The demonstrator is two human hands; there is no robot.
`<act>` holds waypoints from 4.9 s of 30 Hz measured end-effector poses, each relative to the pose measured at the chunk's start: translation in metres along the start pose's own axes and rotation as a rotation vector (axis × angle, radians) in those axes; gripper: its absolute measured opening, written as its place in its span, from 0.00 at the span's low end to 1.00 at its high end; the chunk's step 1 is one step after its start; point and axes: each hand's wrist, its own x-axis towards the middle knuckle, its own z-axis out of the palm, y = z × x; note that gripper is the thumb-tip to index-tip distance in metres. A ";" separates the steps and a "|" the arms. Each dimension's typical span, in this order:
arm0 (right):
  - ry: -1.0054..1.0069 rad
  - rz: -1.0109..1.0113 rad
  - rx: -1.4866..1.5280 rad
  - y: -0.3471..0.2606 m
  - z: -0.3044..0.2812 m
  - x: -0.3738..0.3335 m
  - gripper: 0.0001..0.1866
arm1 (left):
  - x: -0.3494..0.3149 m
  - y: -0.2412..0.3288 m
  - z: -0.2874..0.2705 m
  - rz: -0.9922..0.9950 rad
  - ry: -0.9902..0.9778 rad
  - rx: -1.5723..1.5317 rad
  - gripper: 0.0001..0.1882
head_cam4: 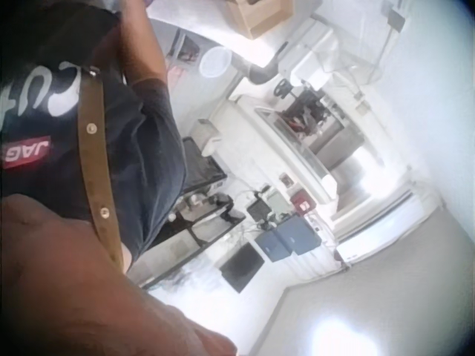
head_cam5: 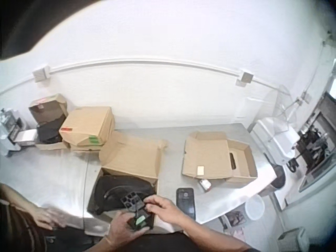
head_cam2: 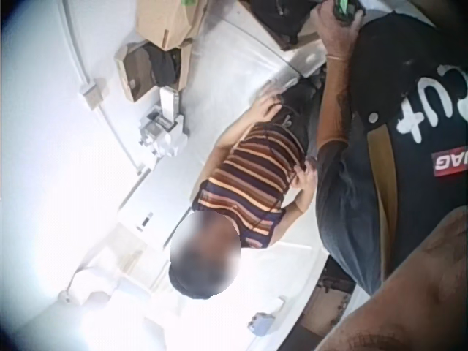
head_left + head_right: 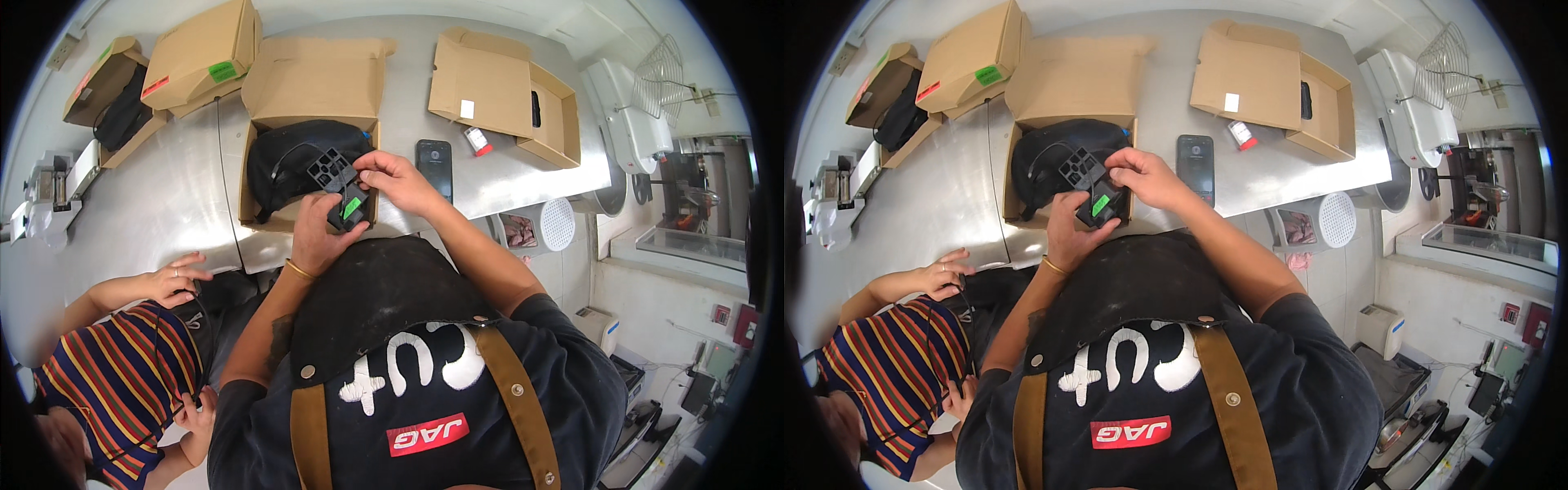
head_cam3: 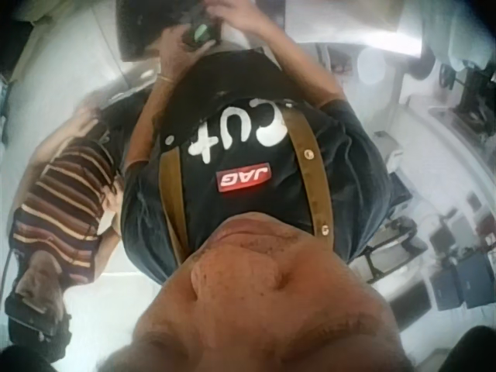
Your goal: The person unpacks a black electronic device from a cardboard box and connects a power adapter to it. They then handle a small white container with a red lid, briefly opening it before closing it again. Finally, they plug the power cord into the device and place it back into the box.
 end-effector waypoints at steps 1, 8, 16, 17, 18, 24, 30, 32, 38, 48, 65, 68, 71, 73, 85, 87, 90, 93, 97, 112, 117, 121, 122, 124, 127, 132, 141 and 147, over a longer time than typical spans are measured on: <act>0.006 0.005 0.042 0.002 -0.001 -0.004 0.16 | -0.001 0.000 0.004 -0.021 0.022 0.010 0.42; -0.065 -0.289 -0.414 -0.019 0.016 -0.026 0.55 | -0.005 -0.011 0.024 -0.167 0.165 0.026 0.53; -0.083 -0.415 -0.672 -0.020 0.017 -0.014 0.74 | -0.003 -0.013 0.029 -0.248 0.236 0.000 0.57; -0.090 -0.425 -0.674 -0.020 0.017 -0.013 0.73 | -0.005 -0.010 0.029 -0.299 0.244 -0.054 0.56; -0.088 -0.445 -0.698 -0.018 0.017 -0.010 0.71 | -0.007 -0.006 0.029 -0.349 0.253 -0.110 0.56; -0.051 -0.537 -0.767 -0.010 0.023 -0.002 0.61 | -0.012 0.002 0.026 -0.399 0.206 -0.204 0.54; 0.013 -0.606 -0.698 -0.001 0.029 0.007 0.55 | -0.002 -0.002 0.016 -0.313 0.188 -0.092 0.43; 0.030 -0.627 -0.702 0.000 0.032 0.010 0.55 | 0.001 -0.002 0.012 -0.301 0.191 -0.051 0.39; 0.033 -0.616 -0.745 -0.003 0.037 0.016 0.54 | 0.006 -0.008 0.000 -0.313 0.187 -0.045 0.32; 0.084 -0.448 -0.812 -0.024 0.047 0.020 0.51 | 0.043 -0.091 -0.078 -0.918 0.079 -0.237 0.18; 0.156 0.035 -1.224 -0.048 0.123 0.114 0.62 | 0.017 -0.167 -0.005 -1.125 0.330 -0.570 0.08; 0.110 0.068 -1.215 -0.054 0.124 0.119 0.65 | 0.014 -0.163 -0.008 -1.237 0.346 -0.861 0.09; 0.175 0.002 -1.138 -0.044 0.109 0.119 0.65 | 0.018 -0.154 -0.020 -1.256 0.239 -0.920 0.14; 0.240 -0.061 -1.067 -0.031 0.095 0.112 0.65 | 0.022 -0.139 -0.026 -1.176 0.261 -0.854 0.18; 0.224 -0.029 -1.285 -0.048 0.117 0.123 0.57 | 0.022 -0.151 -0.088 -0.745 0.170 -0.562 0.18; 0.226 0.025 -1.255 -0.052 0.122 0.124 0.57 | 0.027 -0.152 -0.094 -0.691 0.054 -0.397 0.18; 0.272 0.032 -1.219 -0.043 0.119 0.127 0.58 | 0.050 -0.138 -0.099 -0.839 -0.117 -0.146 0.15; 0.305 -0.012 -1.175 -0.038 0.114 0.127 0.58 | 0.052 -0.138 -0.068 -1.006 0.270 -0.631 0.10; 0.292 -0.105 -1.059 -0.032 0.089 0.129 0.58 | 0.051 -0.145 -0.026 -1.085 0.474 -0.731 0.10; 0.111 -0.431 -0.470 -0.068 0.083 0.026 0.66 | 0.066 -0.033 -0.133 -0.143 0.036 0.109 0.04; 0.130 -0.784 -0.738 -0.066 0.072 0.008 0.71 | 0.079 0.024 -0.159 -0.104 -0.178 0.172 0.04; 0.140 -0.904 -0.833 -0.079 0.070 0.000 0.71 | 0.080 0.049 -0.151 -0.145 -0.151 0.215 0.07; 0.123 -0.906 -0.868 -0.082 0.068 -0.003 0.71 | 0.080 0.057 -0.146 -0.156 -0.142 0.227 0.07; 0.133 -1.021 -0.784 -0.068 0.061 0.002 0.71 | 0.080 0.067 -0.139 -0.182 -0.124 0.251 0.06; 0.127 -1.046 -0.737 -0.065 0.059 0.004 0.68 | 0.073 0.072 -0.130 -0.287 -0.159 0.225 0.07; 0.104 -1.023 -0.691 -0.050 0.054 0.013 0.66 | 0.063 0.070 -0.111 -0.351 -0.170 0.357 0.10; 0.108 -1.042 -0.620 -0.007 0.054 0.049 0.54 | 0.054 0.019 -0.098 -0.595 -0.307 0.132 0.09; 0.078 -0.994 -0.618 0.007 0.053 0.055 0.48 | 0.044 -0.026 -0.110 -0.831 -0.416 -0.168 0.14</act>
